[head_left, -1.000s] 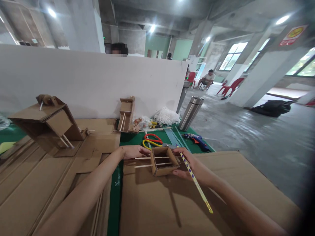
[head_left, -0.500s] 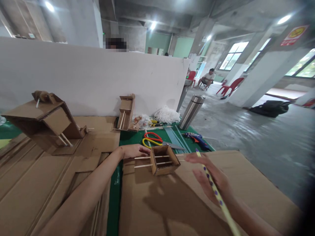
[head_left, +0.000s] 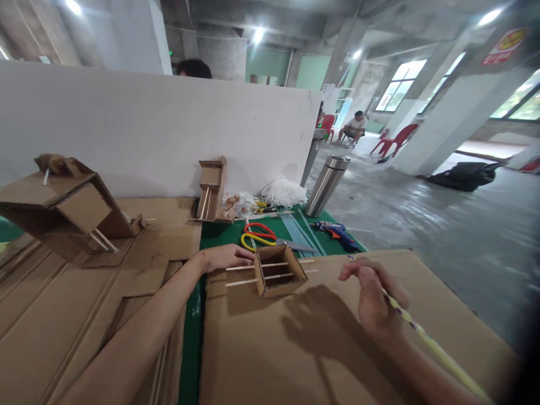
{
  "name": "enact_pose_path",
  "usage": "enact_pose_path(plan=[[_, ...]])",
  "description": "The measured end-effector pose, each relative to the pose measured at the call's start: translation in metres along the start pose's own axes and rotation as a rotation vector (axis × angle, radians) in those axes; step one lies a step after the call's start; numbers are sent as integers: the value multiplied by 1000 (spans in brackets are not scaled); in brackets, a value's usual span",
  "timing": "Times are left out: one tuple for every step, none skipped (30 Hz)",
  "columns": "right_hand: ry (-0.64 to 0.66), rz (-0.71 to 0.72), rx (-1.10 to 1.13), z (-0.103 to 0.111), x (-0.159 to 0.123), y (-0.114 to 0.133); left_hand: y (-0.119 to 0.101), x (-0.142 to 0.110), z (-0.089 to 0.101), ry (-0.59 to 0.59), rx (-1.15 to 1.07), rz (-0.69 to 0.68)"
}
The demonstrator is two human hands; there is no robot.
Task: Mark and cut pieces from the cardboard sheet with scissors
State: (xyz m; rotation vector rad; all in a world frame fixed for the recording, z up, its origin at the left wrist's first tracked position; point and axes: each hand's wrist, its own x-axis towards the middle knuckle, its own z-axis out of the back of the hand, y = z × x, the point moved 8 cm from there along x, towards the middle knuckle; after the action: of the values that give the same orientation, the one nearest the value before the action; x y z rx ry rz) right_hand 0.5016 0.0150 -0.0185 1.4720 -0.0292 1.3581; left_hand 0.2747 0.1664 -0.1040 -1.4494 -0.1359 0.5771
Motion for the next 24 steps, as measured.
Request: enact_pose_path(plan=[[9, 14, -19, -2, 1, -2, -1, 0, 0, 0, 1, 4], [20, 34, -28, -4, 1, -3, -2, -1, -1, 0, 1, 7], [41, 54, -34, -7, 0, -3, -3, -2, -1, 0, 1, 9], [71, 69, -44, -11, -1, -3, -4, -2, -2, 0, 1, 11], [96, 82, -53, -14, -2, -3, -5, -3, -2, -2, 1, 10], [118, 97, -62, -16, -2, -2, -6, -3, -3, -5, -1, 9], [141, 107, -69, -18, -2, -2, -7, -4, -3, -6, -3, 8], [160, 106, -69, -19, -2, -2, -8, -4, -4, -8, -5, 7], [168, 90, -64, -20, -1, -3, -8, -4, -4, -8, -6, 5], [170, 63, -57, -19, 0, -5, -8, -3, -4, -8, -7, 5], [169, 22, -50, -18, 2, -8, -8, -3, -4, -7, -7, 5], [164, -33, -43, -18, 3, -14, -8, -2, -4, -7, -5, 5], [157, -93, -37, -17, 4, -20, -7, -2, -4, -6, -3, 5], [151, -150, -34, -16, 5, -26, -7, -1, -4, -5, 0, 6], [149, -199, -33, -16, 5, -32, -7, -1, -4, -5, 2, 6], [148, -234, -35, -17, 6, -36, -7, 0, -3, -6, 4, 7], [149, -256, -38, -17, 6, -40, -7, 0, -3, -7, 6, 8], [152, -265, -40, -18, 6, -41, -7, -1, -3, -10, 7, 10], [156, -268, -41, -19, 7, -42, -7, -1, -3, -13, 8, 12], [162, -273, -41, -20, 7, -42, -7, -2, -3, -17, 10, 14], [171, -276, -38, -21, 7, -42, -8, -2, -3, -21, 11, 17], [181, -278, -35, -21, 7, -41, -8, -3, -3, -24, 14, 20], [192, -281, -34, -22, 6, -40, -8, -3, -2, -28, 17, 22], [204, -283, -34, -23, 6, -39, -8, -3, -2, -31, 22, 23]])
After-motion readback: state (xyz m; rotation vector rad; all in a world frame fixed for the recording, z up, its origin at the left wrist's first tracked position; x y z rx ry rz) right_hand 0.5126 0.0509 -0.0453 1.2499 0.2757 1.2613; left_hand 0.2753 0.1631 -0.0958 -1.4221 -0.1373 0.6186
